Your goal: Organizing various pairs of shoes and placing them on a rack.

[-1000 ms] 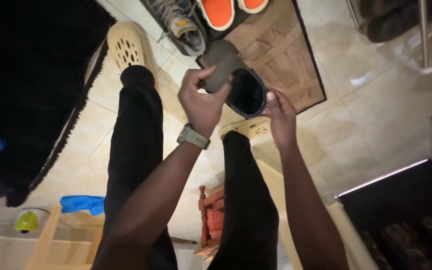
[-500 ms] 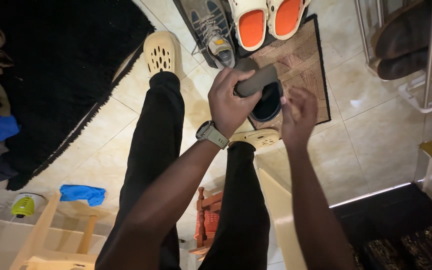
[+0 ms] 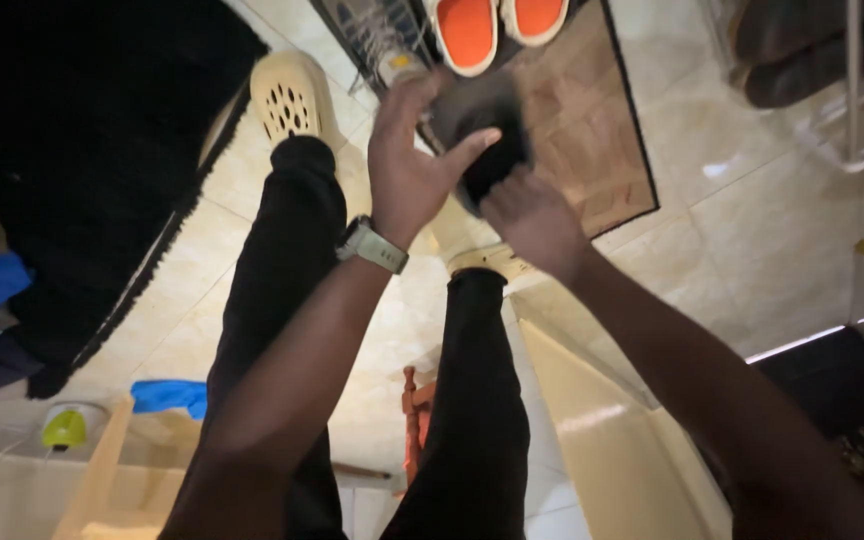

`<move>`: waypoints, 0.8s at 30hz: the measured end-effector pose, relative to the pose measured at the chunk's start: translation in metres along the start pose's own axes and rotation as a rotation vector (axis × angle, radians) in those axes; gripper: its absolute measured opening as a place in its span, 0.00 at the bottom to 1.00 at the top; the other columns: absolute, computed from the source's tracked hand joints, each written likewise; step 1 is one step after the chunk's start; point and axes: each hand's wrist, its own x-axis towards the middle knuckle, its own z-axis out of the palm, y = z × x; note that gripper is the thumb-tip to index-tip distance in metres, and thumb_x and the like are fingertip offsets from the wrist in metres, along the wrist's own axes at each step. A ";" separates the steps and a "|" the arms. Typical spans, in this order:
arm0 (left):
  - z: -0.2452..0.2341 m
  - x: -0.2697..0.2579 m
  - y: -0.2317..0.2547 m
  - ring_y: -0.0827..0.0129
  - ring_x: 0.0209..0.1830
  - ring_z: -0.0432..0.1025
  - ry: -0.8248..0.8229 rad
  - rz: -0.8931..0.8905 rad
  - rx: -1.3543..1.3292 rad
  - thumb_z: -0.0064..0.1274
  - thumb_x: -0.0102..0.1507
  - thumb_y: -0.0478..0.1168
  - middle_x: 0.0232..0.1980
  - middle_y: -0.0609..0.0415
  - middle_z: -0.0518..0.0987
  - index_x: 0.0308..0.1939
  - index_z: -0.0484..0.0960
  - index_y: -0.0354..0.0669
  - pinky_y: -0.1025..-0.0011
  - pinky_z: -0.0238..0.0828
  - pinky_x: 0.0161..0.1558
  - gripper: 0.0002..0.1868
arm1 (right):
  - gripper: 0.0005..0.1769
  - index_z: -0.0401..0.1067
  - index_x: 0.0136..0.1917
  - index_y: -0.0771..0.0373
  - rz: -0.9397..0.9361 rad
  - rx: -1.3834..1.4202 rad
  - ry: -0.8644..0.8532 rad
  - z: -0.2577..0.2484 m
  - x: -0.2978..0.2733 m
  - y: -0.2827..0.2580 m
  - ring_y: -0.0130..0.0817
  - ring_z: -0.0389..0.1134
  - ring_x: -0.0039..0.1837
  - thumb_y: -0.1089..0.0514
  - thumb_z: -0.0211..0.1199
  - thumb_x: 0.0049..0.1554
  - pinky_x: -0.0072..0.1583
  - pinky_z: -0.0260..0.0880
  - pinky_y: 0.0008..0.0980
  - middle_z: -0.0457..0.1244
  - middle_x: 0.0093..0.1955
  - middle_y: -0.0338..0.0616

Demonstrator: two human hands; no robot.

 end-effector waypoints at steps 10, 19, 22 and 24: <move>0.042 -0.050 -0.058 0.59 0.64 0.74 -0.186 -0.245 -0.048 0.74 0.58 0.49 0.67 0.42 0.78 0.69 0.71 0.35 0.65 0.71 0.64 0.42 | 0.15 0.71 0.61 0.67 0.885 1.520 0.698 0.026 -0.034 0.018 0.33 0.69 0.59 0.63 0.68 0.62 0.64 0.69 0.35 0.69 0.58 0.43; 0.061 -0.074 -0.038 0.75 0.42 0.81 -0.150 -0.294 -0.272 0.71 0.61 0.37 0.50 0.46 0.84 0.56 0.83 0.34 0.77 0.80 0.45 0.22 | 0.23 0.68 0.69 0.69 0.934 2.215 0.939 0.051 -0.065 -0.016 0.39 0.70 0.66 0.60 0.65 0.63 0.69 0.71 0.41 0.67 0.67 0.49; 0.066 -0.080 -0.038 0.74 0.39 0.78 -0.155 -0.224 -0.231 0.71 0.61 0.36 0.45 0.49 0.82 0.54 0.85 0.33 0.76 0.78 0.42 0.19 | 0.25 0.65 0.70 0.68 0.941 2.334 0.902 0.058 -0.077 -0.019 0.40 0.68 0.69 0.59 0.65 0.63 0.71 0.70 0.43 0.65 0.68 0.49; 0.071 -0.085 -0.046 0.72 0.41 0.78 -0.196 -0.236 -0.201 0.70 0.62 0.37 0.46 0.50 0.83 0.55 0.85 0.34 0.76 0.78 0.44 0.19 | 0.28 0.62 0.71 0.64 0.959 2.350 0.893 0.063 -0.083 -0.020 0.40 0.65 0.71 0.58 0.67 0.61 0.72 0.66 0.44 0.63 0.70 0.47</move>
